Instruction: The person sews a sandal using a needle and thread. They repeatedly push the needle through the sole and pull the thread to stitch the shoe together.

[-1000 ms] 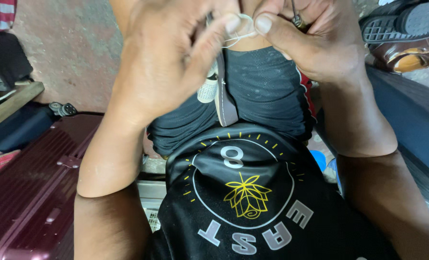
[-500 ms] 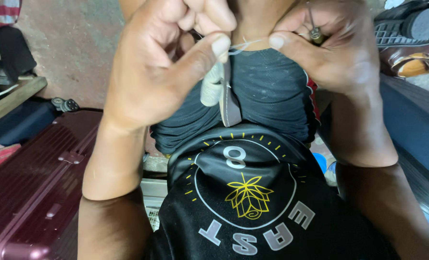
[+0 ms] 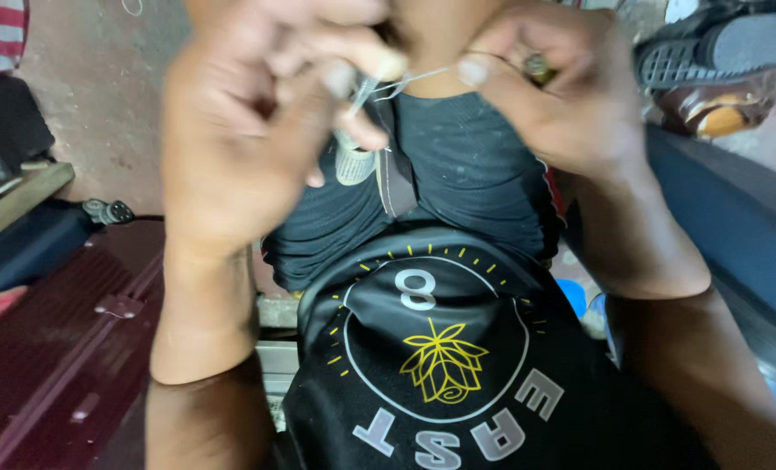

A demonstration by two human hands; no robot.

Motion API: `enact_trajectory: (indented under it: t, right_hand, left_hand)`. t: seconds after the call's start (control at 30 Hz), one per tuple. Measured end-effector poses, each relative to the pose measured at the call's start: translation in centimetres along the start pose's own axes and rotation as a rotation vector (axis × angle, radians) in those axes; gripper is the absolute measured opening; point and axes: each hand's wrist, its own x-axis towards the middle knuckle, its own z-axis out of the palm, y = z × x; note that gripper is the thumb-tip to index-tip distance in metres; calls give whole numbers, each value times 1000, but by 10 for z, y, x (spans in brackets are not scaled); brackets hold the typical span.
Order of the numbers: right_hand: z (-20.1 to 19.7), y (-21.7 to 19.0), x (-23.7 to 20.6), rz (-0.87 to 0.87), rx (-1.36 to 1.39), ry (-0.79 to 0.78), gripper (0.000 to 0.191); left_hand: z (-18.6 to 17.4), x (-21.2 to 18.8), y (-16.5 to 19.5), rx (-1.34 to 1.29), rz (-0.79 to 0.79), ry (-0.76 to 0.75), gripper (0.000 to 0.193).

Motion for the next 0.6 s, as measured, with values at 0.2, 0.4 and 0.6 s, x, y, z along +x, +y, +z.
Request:
enact_trajectory:
  t: [0.2, 0.4, 0.6]
  right_hand:
    - [-15, 2, -7, -52, 573, 71, 8]
    - [-5, -51, 20, -260, 103, -51, 11]
    - [6, 3, 24, -385, -269, -49, 7]
  left_hand:
    - [12, 4, 4, 665, 464, -60, 44]
    - [15, 8, 3, 598, 372, -67, 65]
    - [12, 4, 0, 536, 311, -10, 75]
